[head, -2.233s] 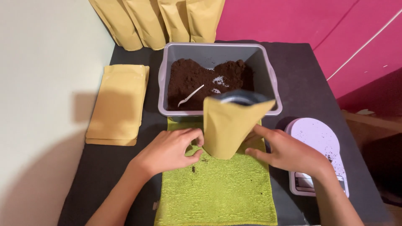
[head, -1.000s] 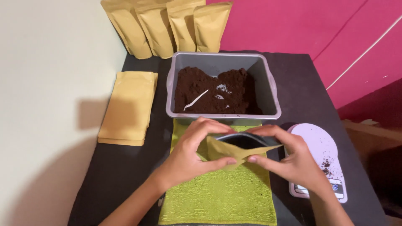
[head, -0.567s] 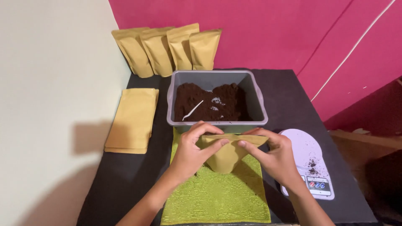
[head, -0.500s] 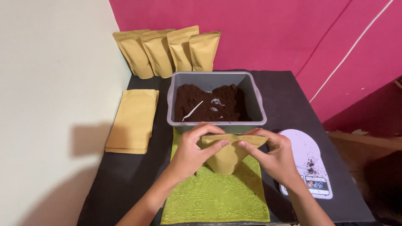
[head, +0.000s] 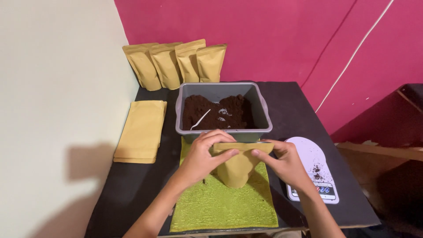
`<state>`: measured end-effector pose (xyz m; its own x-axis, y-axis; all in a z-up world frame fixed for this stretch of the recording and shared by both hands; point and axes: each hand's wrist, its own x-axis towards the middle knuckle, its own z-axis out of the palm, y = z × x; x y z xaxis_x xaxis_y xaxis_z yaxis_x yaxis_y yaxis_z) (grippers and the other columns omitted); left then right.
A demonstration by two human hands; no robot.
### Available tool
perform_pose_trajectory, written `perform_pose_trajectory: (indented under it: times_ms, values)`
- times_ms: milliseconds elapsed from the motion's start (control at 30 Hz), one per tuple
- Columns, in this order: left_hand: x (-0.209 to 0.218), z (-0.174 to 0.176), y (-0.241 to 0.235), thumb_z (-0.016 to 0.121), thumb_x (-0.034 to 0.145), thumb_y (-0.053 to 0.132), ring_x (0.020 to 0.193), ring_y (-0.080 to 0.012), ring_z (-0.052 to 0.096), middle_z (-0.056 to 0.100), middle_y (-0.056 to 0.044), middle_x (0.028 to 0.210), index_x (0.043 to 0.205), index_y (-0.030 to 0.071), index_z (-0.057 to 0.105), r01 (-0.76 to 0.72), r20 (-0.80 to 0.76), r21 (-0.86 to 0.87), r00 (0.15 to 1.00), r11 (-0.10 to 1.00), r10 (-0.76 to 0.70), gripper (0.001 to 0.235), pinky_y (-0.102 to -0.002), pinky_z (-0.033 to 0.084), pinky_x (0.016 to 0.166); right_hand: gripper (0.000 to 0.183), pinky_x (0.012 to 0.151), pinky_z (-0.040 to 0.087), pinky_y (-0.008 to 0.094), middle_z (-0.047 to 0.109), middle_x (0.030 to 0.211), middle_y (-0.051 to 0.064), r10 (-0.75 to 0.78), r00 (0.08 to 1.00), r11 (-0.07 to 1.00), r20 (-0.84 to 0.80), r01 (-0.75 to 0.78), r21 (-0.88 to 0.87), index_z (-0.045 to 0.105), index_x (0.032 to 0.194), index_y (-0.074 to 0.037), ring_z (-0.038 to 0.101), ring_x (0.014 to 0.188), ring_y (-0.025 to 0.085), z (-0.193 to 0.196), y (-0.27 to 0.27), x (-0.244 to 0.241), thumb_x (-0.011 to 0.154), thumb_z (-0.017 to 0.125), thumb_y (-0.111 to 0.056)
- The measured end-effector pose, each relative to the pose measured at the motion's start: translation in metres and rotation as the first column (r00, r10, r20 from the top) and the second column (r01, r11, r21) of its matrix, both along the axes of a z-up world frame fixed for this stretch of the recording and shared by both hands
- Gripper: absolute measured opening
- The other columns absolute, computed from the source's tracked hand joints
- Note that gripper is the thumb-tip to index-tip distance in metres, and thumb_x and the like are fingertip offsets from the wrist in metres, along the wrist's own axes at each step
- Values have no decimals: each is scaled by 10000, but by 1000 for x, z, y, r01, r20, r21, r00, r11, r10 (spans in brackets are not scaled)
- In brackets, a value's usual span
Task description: Filling paper bags with ground coffee using a spoon and weighing them on a digital scale before folding the tops.
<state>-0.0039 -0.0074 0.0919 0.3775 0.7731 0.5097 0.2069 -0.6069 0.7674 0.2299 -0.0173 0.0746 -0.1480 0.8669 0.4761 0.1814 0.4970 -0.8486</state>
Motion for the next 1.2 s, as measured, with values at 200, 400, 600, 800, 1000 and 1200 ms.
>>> perform_pose_trajectory:
  times_ms: [200,400,600,800,1000,1200]
  values:
    - [-12,-11,9,720,957,239,951,-227,663,748,-64,922,953,60,762,-20,73,-74,997,997,26,184,-432,439,990,113,862,542,417,827,785,117,25,999,998,25,-24,-50,840,915,29,643,806,159,1,7,20,897,746,-31]
    - [-12,1,5,719,959,273,900,-213,648,729,-46,855,888,90,750,-70,38,-48,997,996,72,198,-440,421,1001,90,806,556,368,807,696,86,4,999,1000,35,-3,-21,840,856,22,609,737,120,2,15,20,880,769,-28]
    - [-10,20,-1,733,934,254,925,-220,648,735,-57,881,914,76,763,-54,38,-48,998,997,56,181,-412,446,948,42,784,562,387,802,716,87,45,998,996,37,-42,-77,840,843,14,612,741,133,32,4,0,809,831,-10]
    - [-6,13,3,757,921,234,883,-216,658,748,-54,843,871,77,766,-102,30,-3,994,995,102,165,-412,455,938,47,777,552,378,771,646,97,9,1000,1000,26,-9,3,819,763,16,634,688,168,28,9,-6,800,841,-3]
    - [-3,18,3,741,907,244,883,-229,652,732,-58,867,887,73,736,-68,18,92,998,993,66,172,-386,477,883,67,679,504,289,747,650,-1,-7,999,995,35,10,-95,807,744,-55,579,686,91,25,8,-4,781,846,-15]
    - [10,11,7,756,871,224,862,-190,640,727,-4,847,861,115,724,-113,34,168,993,979,109,113,-337,478,820,85,637,481,274,759,688,36,-41,998,993,52,47,-107,810,756,-48,569,687,101,36,8,-11,723,875,-5]
